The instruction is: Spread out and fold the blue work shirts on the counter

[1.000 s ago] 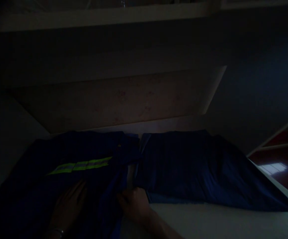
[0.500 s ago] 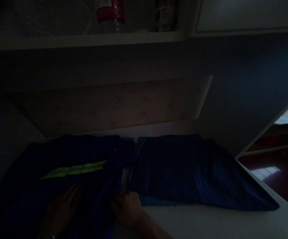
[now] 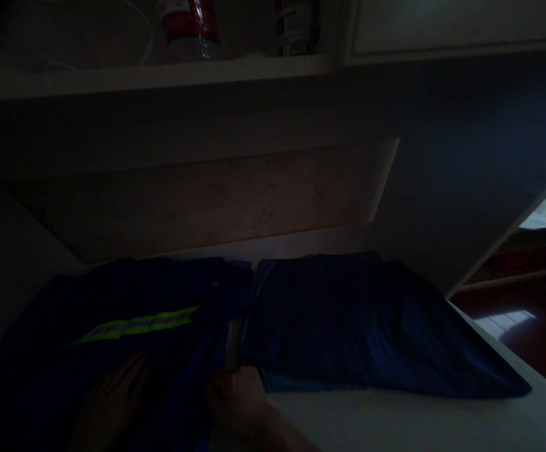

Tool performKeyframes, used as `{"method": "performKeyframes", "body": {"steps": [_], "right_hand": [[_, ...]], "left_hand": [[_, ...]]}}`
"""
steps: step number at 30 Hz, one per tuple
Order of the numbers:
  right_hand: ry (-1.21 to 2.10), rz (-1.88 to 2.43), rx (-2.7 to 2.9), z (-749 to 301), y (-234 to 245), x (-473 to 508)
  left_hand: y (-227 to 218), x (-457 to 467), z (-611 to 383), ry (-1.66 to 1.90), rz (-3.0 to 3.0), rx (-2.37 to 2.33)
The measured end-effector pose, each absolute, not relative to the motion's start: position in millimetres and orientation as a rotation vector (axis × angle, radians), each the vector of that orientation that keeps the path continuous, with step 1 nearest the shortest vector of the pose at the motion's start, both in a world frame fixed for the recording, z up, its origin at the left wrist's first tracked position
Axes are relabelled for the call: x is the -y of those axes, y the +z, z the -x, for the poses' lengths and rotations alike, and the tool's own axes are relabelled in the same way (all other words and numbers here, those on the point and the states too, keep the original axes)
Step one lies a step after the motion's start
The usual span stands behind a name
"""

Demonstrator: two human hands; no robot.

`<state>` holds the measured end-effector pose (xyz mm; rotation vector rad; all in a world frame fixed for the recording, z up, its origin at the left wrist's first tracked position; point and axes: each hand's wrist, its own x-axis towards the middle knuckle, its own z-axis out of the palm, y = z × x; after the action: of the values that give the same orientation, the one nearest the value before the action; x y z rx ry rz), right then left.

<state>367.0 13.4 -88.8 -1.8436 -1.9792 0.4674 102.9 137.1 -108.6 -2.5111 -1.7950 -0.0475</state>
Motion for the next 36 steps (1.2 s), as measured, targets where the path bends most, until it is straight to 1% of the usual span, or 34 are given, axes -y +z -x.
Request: {"method": "performKeyframes", "body": {"steps": [4,7,8,10,12,13,14,15,16,17,18,19,21,23,26,28,30,31,33,36], "right_hand": [[0.490,1.830,1.980,-367,-88,-14],[0.576,1.825,1.901,-365,-83,-12],[0.679,1.811,1.846,-364,-79,-10],[1.076,1.666,1.664,-368,-65,-3],[1.470,1.366,1.367,-382,-45,7],[1.551,1.233,1.221,-395,-36,12],[1.529,1.162,1.107,-413,-27,16],[1.424,1.160,1.021,-436,-19,20],[1.270,1.217,0.963,-464,-14,22],[1.111,1.308,0.913,-495,-10,23],[0.964,1.402,0.818,-528,-7,24],[0.873,1.491,0.688,-562,-6,24],[0.768,1.658,0.504,-625,-7,28],[0.635,1.855,0.426,-673,-12,41],[0.396,2.110,0.379,-707,-34,74],[0.143,2.383,0.489,-712,-58,95],[-0.094,2.645,0.644,-712,-82,110],[-0.160,2.735,0.696,-712,-92,114],[-0.195,2.809,0.723,-714,-102,118],[-0.204,2.802,0.764,-717,-101,119]], "left_hand": [[-109,-135,-104,-0.118,2.515,1.805],[-113,-136,-102,-0.147,2.508,1.834],[-114,-137,-100,-0.159,2.515,1.837],[-114,-141,-98,-0.228,2.548,1.853],[-106,-144,-102,-0.355,2.575,1.979],[-98,-144,-108,-0.453,2.567,2.087],[-88,-141,-118,-0.577,2.556,2.190],[-75,-136,-133,-0.712,2.559,2.256],[-62,-127,-153,-0.848,2.585,2.269],[-48,-117,-176,-0.970,2.677,2.187],[-36,-107,-203,-1.013,2.818,2.066],[-26,-97,-232,-0.985,2.996,1.911],[-16,-86,-290,-0.892,3.267,1.588],[-20,-91,-340,-0.718,3.333,1.463],[-41,-117,-391,-0.412,3.230,1.566],[-56,-133,-410,-0.308,3.151,1.634],[-67,-142,-420,-0.307,3.082,1.664],[-70,-144,-422,-0.317,3.051,1.673],[-74,-143,-423,-0.354,3.012,1.685],[-72,-144,-423,-0.403,3.018,1.717]]}}
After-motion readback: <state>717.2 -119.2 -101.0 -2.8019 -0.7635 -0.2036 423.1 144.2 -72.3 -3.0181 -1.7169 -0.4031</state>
